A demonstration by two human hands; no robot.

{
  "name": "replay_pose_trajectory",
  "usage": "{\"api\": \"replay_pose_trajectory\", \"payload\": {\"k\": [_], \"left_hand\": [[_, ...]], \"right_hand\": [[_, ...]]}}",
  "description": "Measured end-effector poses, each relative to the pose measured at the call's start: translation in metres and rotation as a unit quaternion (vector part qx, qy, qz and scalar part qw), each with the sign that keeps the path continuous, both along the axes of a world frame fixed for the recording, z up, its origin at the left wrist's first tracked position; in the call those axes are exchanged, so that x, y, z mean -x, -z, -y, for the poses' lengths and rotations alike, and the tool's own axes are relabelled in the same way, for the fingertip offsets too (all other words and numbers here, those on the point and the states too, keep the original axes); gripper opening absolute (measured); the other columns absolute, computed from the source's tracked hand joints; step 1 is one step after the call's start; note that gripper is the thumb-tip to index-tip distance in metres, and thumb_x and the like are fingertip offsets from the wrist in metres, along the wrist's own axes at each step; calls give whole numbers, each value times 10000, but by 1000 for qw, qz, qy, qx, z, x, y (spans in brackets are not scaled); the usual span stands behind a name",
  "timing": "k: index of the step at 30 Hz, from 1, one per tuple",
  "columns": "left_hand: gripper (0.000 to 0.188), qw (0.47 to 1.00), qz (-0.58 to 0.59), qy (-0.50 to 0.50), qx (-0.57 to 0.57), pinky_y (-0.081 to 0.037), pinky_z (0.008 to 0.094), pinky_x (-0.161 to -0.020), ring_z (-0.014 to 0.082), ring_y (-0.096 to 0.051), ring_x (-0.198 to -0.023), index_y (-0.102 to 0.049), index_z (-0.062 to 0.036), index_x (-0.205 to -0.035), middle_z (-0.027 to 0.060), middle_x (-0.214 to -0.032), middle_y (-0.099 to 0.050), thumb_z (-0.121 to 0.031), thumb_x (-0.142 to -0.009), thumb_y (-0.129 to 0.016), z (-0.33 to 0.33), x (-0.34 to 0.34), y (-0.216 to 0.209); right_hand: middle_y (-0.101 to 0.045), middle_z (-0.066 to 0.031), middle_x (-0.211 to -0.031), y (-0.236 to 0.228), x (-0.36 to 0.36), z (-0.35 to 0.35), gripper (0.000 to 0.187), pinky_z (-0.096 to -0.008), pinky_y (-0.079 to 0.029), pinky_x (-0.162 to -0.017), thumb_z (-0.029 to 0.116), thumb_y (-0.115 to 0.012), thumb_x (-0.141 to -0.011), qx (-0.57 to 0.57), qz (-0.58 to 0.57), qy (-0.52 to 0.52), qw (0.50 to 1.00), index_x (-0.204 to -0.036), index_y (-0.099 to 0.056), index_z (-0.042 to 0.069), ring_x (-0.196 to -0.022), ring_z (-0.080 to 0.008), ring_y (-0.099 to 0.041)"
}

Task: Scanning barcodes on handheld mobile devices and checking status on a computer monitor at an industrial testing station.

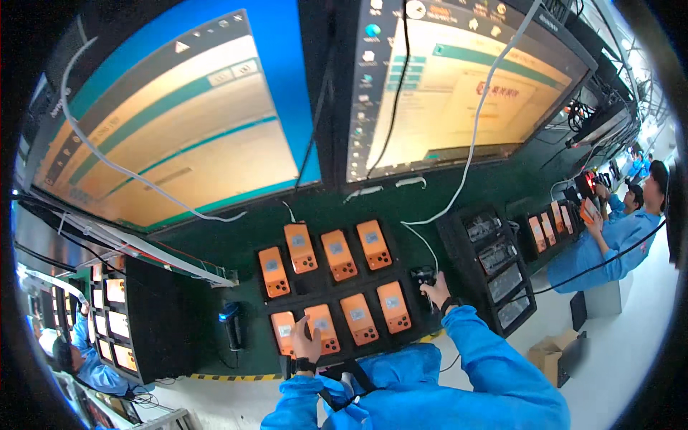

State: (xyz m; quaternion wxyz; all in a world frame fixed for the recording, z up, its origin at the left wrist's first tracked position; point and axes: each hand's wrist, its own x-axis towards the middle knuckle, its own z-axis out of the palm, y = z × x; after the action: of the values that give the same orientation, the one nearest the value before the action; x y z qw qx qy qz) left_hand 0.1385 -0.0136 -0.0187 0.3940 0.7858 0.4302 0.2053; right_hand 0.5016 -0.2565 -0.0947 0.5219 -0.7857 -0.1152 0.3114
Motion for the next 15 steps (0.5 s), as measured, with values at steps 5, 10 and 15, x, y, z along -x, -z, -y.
{"api": "replay_pose_trajectory", "payload": {"k": [5,10,15], "left_hand": [[280,986,70,60,137,-509,399,-826,318,-654,-908,-651,-18,-1047,162,-984,-681,-121,-786,-641,50,-42,28],[280,982,52,156,88,-516,388,-754,295,-649,-823,-652,-41,-1050,160,-913,-675,-132,-786,-636,81,-99,29],[319,960,-80,111,246,-517,411,-762,319,-652,-851,-608,-60,-1098,157,-918,-676,-164,-797,-631,94,-126,50]], "right_hand": [[-590,-104,-865,-84,78,3,445,-301,-470,-506,-76,-612,-710,-32,-139,-38,989,-1036,-329,35,-591,-166,-566],[-571,-102,-815,-56,104,24,435,-294,-464,-507,-66,-619,-764,-60,-163,-42,984,-1032,-299,53,-575,-162,-554],[-558,-88,-799,-65,99,23,451,-296,-469,-518,-61,-622,-769,-78,-148,-69,983,-1070,-307,57,-589,-158,-558]]}}
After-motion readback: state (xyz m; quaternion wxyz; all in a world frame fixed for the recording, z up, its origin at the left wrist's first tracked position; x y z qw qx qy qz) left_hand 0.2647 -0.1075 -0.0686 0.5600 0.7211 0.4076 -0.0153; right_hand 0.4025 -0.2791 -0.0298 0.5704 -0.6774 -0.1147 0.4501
